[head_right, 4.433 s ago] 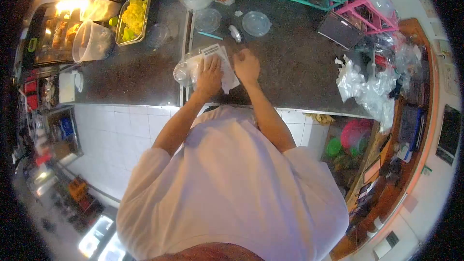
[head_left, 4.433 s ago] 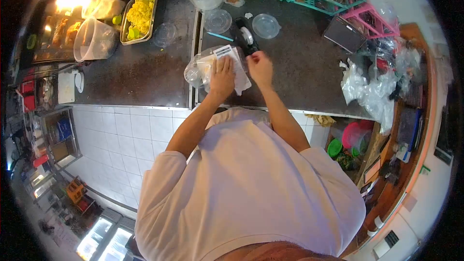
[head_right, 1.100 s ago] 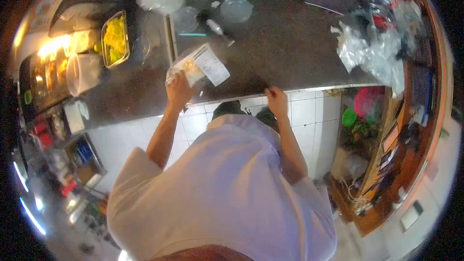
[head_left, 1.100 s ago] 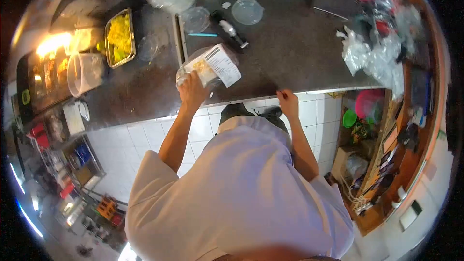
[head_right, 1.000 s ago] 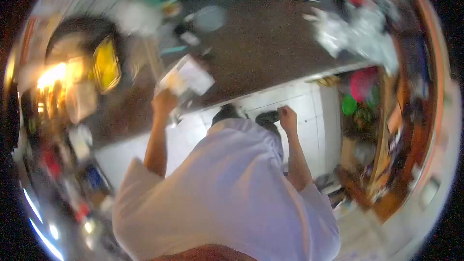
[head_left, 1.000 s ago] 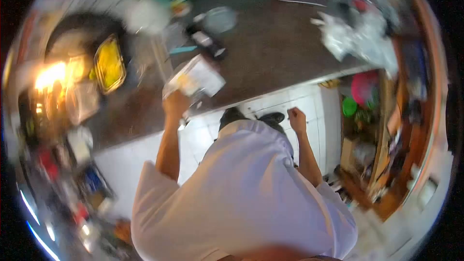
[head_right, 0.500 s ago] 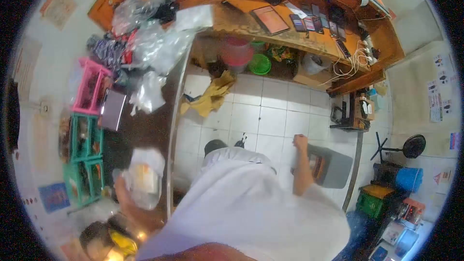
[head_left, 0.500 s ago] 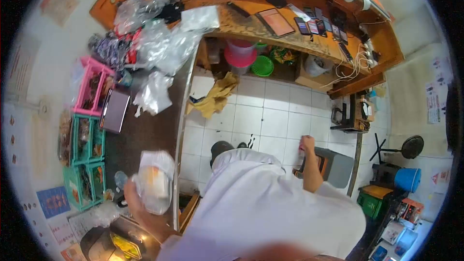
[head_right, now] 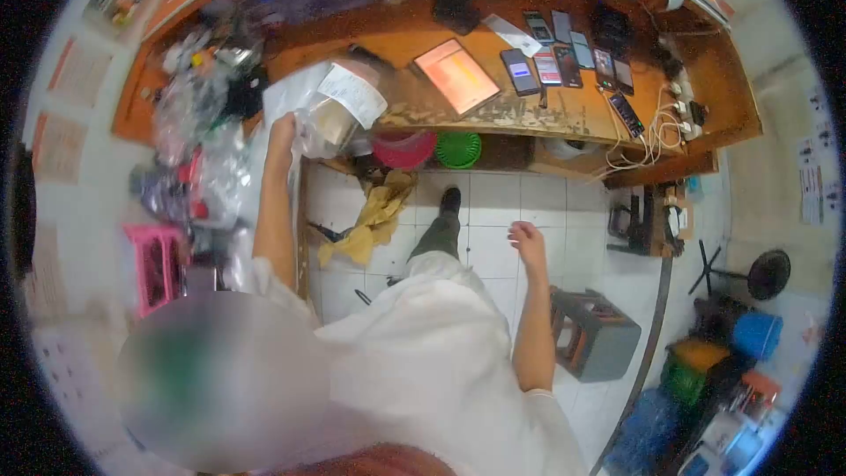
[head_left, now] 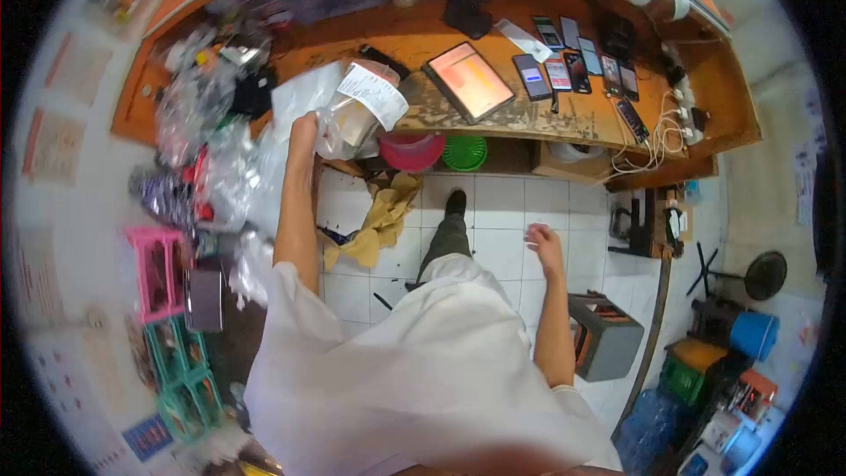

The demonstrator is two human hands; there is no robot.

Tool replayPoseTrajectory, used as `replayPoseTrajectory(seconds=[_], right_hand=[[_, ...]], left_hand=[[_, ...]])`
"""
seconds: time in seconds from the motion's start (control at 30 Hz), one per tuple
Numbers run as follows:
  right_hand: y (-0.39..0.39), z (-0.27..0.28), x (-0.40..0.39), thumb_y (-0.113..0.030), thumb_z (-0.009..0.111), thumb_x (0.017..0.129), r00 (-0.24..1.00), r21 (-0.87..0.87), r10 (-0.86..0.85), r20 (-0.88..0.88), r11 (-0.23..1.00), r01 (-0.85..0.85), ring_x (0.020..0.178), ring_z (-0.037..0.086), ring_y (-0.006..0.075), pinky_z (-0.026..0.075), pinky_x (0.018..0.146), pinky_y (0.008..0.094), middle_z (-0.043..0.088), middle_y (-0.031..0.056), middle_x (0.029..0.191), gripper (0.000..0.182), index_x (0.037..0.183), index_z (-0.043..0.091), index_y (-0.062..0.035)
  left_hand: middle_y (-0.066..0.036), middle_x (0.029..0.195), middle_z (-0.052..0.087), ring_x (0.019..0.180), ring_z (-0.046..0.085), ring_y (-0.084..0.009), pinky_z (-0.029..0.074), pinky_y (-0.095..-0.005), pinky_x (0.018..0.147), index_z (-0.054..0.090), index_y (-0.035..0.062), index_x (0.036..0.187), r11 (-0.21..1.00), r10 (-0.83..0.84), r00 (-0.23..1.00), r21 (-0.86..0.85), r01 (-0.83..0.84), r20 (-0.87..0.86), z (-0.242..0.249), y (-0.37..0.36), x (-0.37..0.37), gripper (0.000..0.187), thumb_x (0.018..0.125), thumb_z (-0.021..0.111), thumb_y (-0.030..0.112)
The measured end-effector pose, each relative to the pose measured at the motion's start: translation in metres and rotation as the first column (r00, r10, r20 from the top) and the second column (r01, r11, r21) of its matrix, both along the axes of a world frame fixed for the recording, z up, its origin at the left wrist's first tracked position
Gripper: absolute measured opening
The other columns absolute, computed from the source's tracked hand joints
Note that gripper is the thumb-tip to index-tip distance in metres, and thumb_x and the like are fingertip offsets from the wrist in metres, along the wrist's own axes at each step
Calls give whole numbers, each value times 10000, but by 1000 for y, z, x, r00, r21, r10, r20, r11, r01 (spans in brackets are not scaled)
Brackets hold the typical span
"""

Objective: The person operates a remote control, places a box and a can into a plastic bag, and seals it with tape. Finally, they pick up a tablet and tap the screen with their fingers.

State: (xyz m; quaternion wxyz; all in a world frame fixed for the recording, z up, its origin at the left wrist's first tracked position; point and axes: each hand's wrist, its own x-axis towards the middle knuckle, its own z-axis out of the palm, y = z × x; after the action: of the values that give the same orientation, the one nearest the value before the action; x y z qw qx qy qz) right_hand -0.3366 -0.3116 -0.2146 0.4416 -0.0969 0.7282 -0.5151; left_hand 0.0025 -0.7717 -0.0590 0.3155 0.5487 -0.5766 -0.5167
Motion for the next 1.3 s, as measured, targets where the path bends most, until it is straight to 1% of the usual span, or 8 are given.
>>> replayPoseTrajectory(seconds=[0.07,0.33,0.43,0.5,0.57,0.77,0.93,1.3], right_hand=[[18,-11,-42,-200,610,959,985,103,-171,-9,980,171,820,667,147,521,701,272,685,51,917,203,1067,672,-40],[-80,-14,-150,-204,620,940,912,245,67,-404,969,38,740,657,160,509,658,286,694,81,812,254,985,686,37],[-230,38,-169,-277,637,931,880,149,73,-470,989,-2,829,697,300,520,741,376,711,212,891,314,1011,689,22],[-308,33,-182,-345,586,975,732,115,187,-655,982,-147,887,695,329,528,789,413,709,200,969,384,1150,649,-9],[-366,31,-189,-428,529,990,636,451,522,-568,844,-290,1138,624,368,490,948,457,648,230,1215,519,1307,558,-19],[-417,-12,-188,-587,422,981,666,497,605,-437,779,-382,1421,349,414,273,1170,528,395,238,1526,809,1536,268,-19],[-415,-3,-176,-642,386,969,817,497,457,-351,831,-251,1394,364,465,279,1152,562,398,268,1511,846,1524,306,-9],[-345,-30,-139,-544,280,1033,904,383,209,-373,922,-55,1227,514,497,404,1054,517,582,336,1261,720,1141,680,45]], left_hand=[[-137,763,660,699,621,-233,466,-374,658,668,-36,771,975,35,994,221,-11,-103,-48,-67,-51,346,886,454,211],[-155,869,599,849,584,-298,443,-410,778,532,-10,956,762,472,829,-612,-213,299,-71,-47,-174,290,975,579,275],[-110,935,577,880,563,-256,449,-383,796,525,4,961,979,-18,998,-200,28,53,-116,21,-212,216,994,535,216],[-57,904,568,874,562,-214,457,-336,821,546,19,980,912,-81,996,401,90,-39,-169,49,-242,265,1014,522,281],[-76,1004,574,968,555,-211,437,-327,895,552,24,1094,866,48,986,499,38,-159,-230,43,-262,343,1014,511,355],[-175,1469,386,1369,365,-255,281,-366,1135,331,20,1486,685,379,901,719,-119,-211,-216,19,-320,766,995,399,603],[-182,1560,331,1456,301,-294,213,-423,1212,291,22,1534,526,346,938,831,-182,-13,-203,-5,-325,851,1000,227,682],[-116,1565,366,1387,410,-310,352,-455,1153,337,78,1523,596,109,946,782,184,-306,-161,21,-291,716,1042,238,599]])
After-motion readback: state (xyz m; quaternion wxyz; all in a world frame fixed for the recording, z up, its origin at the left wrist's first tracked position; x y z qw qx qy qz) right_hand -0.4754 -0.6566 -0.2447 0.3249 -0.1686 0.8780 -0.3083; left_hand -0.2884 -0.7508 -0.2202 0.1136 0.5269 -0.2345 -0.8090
